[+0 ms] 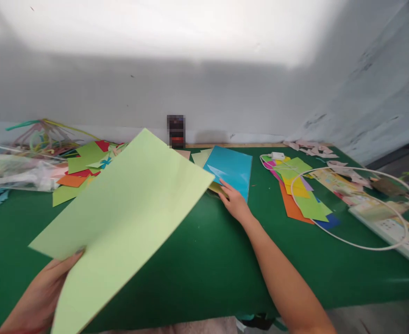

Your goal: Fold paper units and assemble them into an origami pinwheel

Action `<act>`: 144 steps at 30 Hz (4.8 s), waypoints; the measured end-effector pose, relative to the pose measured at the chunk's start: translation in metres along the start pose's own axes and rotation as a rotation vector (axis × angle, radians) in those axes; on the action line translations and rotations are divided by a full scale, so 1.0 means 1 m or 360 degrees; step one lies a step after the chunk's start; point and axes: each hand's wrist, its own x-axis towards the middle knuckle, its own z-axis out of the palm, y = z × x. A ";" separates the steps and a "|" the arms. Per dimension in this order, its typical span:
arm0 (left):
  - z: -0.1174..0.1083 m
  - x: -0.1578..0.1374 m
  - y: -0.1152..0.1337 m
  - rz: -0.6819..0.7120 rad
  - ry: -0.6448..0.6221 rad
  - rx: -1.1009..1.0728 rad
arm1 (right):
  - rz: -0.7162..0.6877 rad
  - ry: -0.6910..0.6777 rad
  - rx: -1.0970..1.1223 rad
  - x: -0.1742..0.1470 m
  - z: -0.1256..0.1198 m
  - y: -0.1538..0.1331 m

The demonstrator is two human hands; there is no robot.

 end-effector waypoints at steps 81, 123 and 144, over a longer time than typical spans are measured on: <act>0.120 0.078 -0.021 0.1465 -0.0211 0.1200 | 0.0904 0.0347 0.0694 0.003 0.044 -0.069; 0.118 0.102 -0.042 0.1438 0.0356 0.1793 | 0.0804 0.0695 0.0964 0.014 0.055 -0.042; 0.117 0.109 -0.042 0.1501 0.0343 0.1781 | 0.1486 0.0850 0.0135 0.002 0.007 0.013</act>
